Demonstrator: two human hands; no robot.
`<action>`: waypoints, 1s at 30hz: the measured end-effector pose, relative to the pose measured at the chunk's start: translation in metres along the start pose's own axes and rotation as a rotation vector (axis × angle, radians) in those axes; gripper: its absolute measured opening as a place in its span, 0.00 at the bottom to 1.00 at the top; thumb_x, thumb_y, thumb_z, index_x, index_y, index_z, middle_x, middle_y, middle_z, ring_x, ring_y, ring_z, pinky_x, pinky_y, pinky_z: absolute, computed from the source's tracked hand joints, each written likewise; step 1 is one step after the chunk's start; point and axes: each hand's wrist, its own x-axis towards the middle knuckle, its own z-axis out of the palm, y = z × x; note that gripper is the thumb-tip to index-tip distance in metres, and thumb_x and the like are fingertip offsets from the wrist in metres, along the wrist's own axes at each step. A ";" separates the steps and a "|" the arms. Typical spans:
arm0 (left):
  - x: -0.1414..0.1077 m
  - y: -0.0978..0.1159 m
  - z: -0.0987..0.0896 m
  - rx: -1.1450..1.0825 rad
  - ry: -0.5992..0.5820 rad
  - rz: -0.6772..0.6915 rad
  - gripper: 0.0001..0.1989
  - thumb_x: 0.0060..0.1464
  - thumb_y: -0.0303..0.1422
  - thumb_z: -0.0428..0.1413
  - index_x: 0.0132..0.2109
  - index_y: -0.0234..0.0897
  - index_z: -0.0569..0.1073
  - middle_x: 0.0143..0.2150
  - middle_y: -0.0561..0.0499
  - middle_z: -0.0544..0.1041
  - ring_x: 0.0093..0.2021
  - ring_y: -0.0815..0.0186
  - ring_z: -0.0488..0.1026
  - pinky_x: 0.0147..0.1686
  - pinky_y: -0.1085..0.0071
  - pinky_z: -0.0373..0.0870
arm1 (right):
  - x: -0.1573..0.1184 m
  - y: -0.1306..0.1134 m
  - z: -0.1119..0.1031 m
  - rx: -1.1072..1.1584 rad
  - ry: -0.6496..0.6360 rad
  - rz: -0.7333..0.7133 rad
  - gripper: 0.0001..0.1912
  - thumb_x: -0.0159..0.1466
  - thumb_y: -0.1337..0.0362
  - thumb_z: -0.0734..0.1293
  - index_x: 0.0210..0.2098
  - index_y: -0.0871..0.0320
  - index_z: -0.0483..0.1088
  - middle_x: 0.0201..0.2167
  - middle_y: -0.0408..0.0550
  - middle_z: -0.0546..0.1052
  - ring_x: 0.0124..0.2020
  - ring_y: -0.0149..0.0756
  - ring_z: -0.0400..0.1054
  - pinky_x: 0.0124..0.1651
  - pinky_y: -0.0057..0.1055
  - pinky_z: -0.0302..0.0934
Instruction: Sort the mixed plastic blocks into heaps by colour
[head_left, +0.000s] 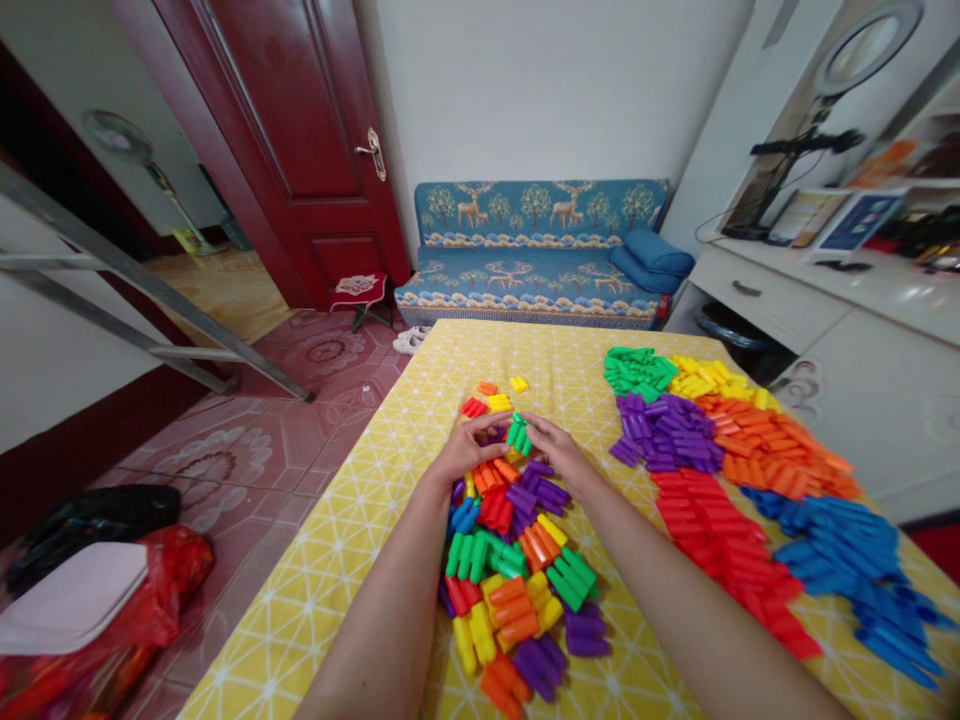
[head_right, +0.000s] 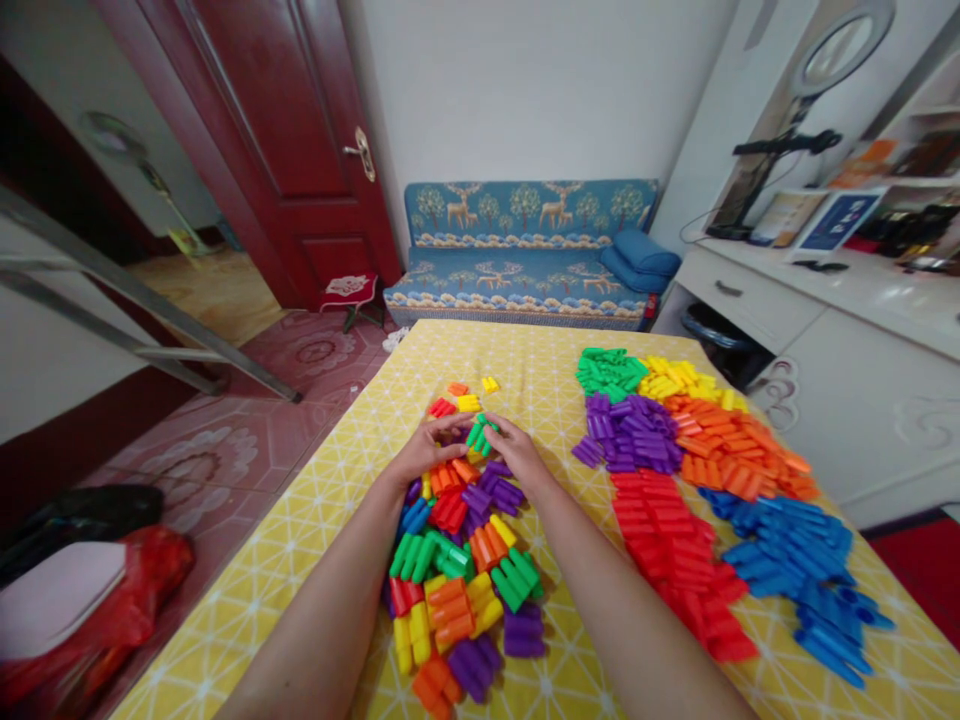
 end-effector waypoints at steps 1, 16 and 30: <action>0.000 -0.001 0.000 0.018 0.003 0.008 0.31 0.43 0.38 0.67 0.56 0.35 0.73 0.49 0.43 0.78 0.43 0.61 0.74 0.44 0.67 0.70 | -0.001 0.000 -0.001 -0.001 -0.007 -0.005 0.29 0.57 0.50 0.69 0.56 0.52 0.68 0.41 0.45 0.77 0.35 0.33 0.70 0.32 0.27 0.63; 0.001 -0.009 -0.003 0.104 0.017 0.078 0.17 0.45 0.39 0.65 0.40 0.33 0.80 0.41 0.43 0.79 0.41 0.61 0.75 0.45 0.66 0.71 | -0.002 0.000 -0.015 -0.022 -0.020 -0.049 0.34 0.53 0.56 0.72 0.58 0.53 0.66 0.34 0.43 0.78 0.31 0.31 0.69 0.34 0.27 0.63; 0.002 -0.010 0.000 -0.072 0.078 -0.104 0.17 0.41 0.38 0.67 0.36 0.31 0.76 0.31 0.50 0.78 0.29 0.69 0.74 0.34 0.72 0.69 | 0.065 -0.077 -0.159 0.202 0.741 -0.045 0.33 0.55 0.73 0.66 0.59 0.52 0.58 0.42 0.46 0.73 0.30 0.26 0.71 0.26 0.20 0.64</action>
